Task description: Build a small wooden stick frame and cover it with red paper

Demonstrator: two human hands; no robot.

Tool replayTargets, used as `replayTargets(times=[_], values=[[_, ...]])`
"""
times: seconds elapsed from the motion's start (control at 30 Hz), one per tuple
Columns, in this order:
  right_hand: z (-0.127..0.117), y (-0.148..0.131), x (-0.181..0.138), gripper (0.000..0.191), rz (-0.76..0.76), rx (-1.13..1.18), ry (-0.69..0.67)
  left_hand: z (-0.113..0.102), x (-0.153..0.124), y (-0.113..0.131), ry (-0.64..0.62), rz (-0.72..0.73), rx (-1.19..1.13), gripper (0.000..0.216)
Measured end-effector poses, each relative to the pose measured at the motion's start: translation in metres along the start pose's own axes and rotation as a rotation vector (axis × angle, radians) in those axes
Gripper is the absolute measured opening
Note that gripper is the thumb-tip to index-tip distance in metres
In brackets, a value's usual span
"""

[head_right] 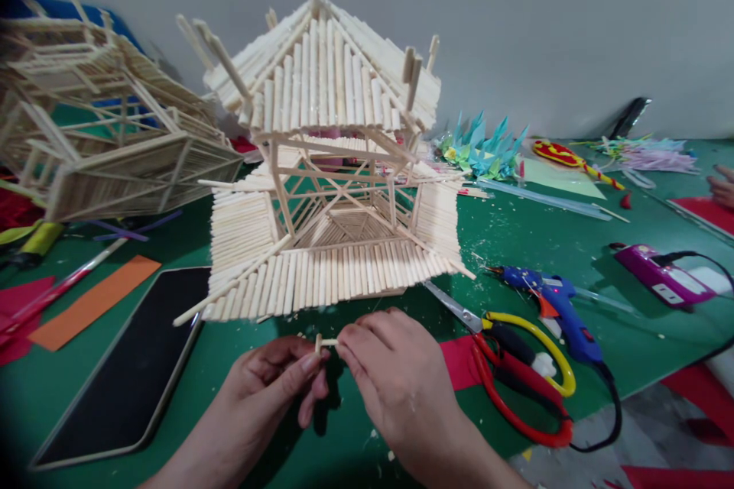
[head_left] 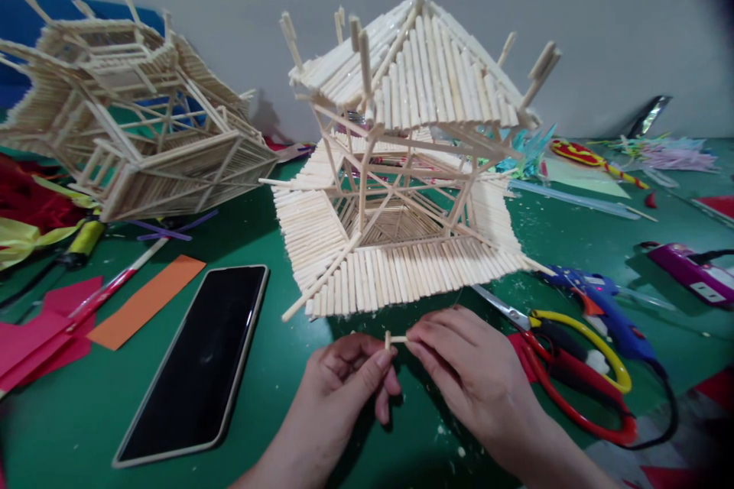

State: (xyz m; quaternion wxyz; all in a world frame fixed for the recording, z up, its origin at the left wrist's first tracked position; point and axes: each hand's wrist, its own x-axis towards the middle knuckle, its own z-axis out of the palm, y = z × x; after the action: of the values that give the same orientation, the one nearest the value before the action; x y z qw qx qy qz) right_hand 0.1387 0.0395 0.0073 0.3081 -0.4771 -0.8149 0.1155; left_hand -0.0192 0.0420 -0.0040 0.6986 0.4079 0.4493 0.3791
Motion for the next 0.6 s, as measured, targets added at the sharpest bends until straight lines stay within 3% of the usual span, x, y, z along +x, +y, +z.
replayTargets(times=[0.6], values=[[0.0004,-0.0008,0.001,0.013,-0.014,0.01,0.018,-0.0005,0.0006,-0.0016,-0.007,0.006,0.035,0.016]])
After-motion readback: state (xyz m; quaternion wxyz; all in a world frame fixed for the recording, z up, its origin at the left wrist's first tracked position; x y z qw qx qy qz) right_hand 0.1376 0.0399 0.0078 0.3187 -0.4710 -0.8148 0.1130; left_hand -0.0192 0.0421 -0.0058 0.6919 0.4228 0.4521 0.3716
